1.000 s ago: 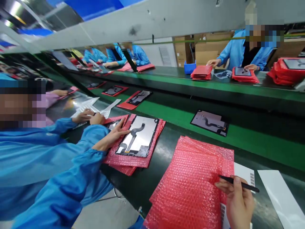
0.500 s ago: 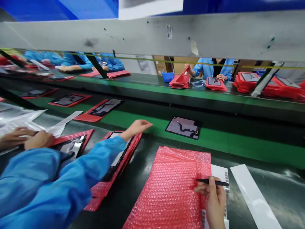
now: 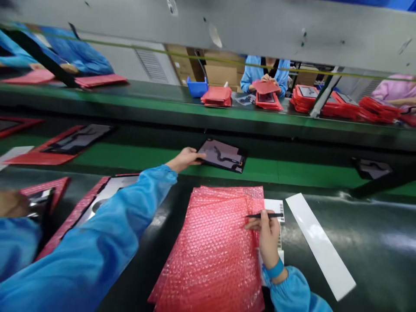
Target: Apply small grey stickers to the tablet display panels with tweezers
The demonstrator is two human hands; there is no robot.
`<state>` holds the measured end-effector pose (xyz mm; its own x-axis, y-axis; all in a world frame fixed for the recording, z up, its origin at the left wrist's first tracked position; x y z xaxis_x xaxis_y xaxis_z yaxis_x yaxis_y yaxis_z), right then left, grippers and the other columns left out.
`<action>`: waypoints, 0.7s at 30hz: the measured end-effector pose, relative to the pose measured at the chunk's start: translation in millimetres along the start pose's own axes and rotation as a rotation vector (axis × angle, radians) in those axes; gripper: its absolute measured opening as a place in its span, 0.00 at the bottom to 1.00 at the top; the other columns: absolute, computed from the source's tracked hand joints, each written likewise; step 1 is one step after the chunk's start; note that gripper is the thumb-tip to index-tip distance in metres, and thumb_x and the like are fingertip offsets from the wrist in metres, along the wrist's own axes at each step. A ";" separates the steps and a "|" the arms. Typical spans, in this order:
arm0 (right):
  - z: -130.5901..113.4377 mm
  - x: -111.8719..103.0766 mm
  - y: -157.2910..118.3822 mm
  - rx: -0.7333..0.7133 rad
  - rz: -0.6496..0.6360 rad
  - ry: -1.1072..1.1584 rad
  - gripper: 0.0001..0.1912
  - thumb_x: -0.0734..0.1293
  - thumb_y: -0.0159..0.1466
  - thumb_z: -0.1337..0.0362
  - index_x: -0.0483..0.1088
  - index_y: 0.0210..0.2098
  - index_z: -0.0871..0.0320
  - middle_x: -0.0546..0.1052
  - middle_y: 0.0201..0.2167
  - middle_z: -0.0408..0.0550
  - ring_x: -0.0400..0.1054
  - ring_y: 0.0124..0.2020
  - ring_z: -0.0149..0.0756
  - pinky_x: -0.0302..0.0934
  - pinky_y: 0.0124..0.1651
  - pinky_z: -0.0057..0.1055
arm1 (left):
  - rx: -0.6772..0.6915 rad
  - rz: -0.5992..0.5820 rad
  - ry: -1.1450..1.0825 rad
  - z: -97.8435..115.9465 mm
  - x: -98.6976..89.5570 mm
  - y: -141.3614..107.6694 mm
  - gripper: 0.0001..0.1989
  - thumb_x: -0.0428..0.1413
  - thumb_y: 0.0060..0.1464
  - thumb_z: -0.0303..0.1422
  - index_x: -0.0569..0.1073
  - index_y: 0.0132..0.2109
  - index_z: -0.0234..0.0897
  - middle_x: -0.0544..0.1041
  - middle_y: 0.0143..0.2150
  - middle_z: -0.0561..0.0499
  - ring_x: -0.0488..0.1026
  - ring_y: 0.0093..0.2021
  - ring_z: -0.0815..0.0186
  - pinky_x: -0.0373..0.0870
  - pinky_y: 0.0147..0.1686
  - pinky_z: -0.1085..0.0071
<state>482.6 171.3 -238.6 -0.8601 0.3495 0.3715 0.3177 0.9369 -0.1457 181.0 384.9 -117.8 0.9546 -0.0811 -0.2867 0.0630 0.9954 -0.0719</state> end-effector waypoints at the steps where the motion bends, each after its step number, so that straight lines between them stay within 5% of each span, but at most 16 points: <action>1: -1.1 -0.6 1.4 -0.007 0.002 0.004 0.26 0.76 0.63 0.41 0.70 0.35 0.57 0.84 0.25 0.47 0.80 0.21 0.40 0.76 0.27 0.31 | -0.012 0.072 -0.037 -0.5 -7.3 1.3 0.20 0.60 0.69 0.38 0.72 0.62 0.34 0.75 0.59 0.41 0.77 0.52 0.59 0.79 0.49 0.56; 5: -16.4 -10.9 13.2 -0.083 0.048 0.039 0.26 0.77 0.62 0.41 0.70 0.38 0.56 0.83 0.24 0.45 0.80 0.20 0.41 0.75 0.25 0.31 | -0.018 0.315 -0.148 6.8 -44.7 -12.9 0.15 0.62 0.65 0.30 0.73 0.57 0.34 0.77 0.42 0.51 0.75 0.34 0.70 0.77 0.33 0.72; 8: -37.5 -27.4 26.7 -0.137 0.045 0.017 0.25 0.77 0.61 0.42 0.71 0.39 0.56 0.83 0.24 0.45 0.80 0.21 0.40 0.75 0.26 0.31 | -0.031 0.247 -0.238 14.1 -50.6 -48.1 0.21 0.66 0.56 0.25 0.74 0.56 0.32 0.77 0.35 0.54 0.73 0.28 0.73 0.73 0.28 0.77; 11: -54.7 -45.5 38.0 -0.120 -0.050 -0.100 0.25 0.77 0.62 0.42 0.71 0.38 0.57 0.84 0.24 0.47 0.79 0.21 0.37 0.75 0.26 0.29 | -0.129 0.047 -0.292 6.3 -27.2 -93.5 0.26 0.71 0.49 0.30 0.77 0.55 0.30 0.82 0.34 0.51 0.77 0.30 0.70 0.74 0.30 0.77; 15: -64.3 -71.1 42.4 -0.097 -0.118 -0.310 0.26 0.75 0.63 0.41 0.70 0.39 0.57 0.83 0.24 0.47 0.80 0.21 0.38 0.74 0.24 0.27 | -0.318 -0.180 -0.264 -30.5 20.1 -140.7 0.29 0.75 0.42 0.37 0.80 0.50 0.29 0.84 0.33 0.45 0.81 0.31 0.61 0.78 0.31 0.69; 21: -63.0 -95.6 44.3 -0.053 -0.121 -0.498 0.26 0.73 0.65 0.39 0.69 0.40 0.56 0.84 0.26 0.48 0.82 0.24 0.40 0.76 0.26 0.28 | -0.374 -0.218 -0.172 -78.3 48.8 -157.4 0.31 0.75 0.39 0.46 0.79 0.48 0.34 0.83 0.30 0.50 0.78 0.29 0.63 0.74 0.29 0.70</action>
<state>604.1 179.8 -222.8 -0.9736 0.2049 -0.1006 0.2130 0.9740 -0.0777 194.9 220.3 -195.4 0.9671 -0.2455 -0.0664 0.1883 0.8668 -0.4618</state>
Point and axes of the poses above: each hand's wrist, its own y-axis towards the middle knuckle, its own x-axis out of the palm, z = x × y, the point moved 6 cm from there along y, towards the middle knuckle
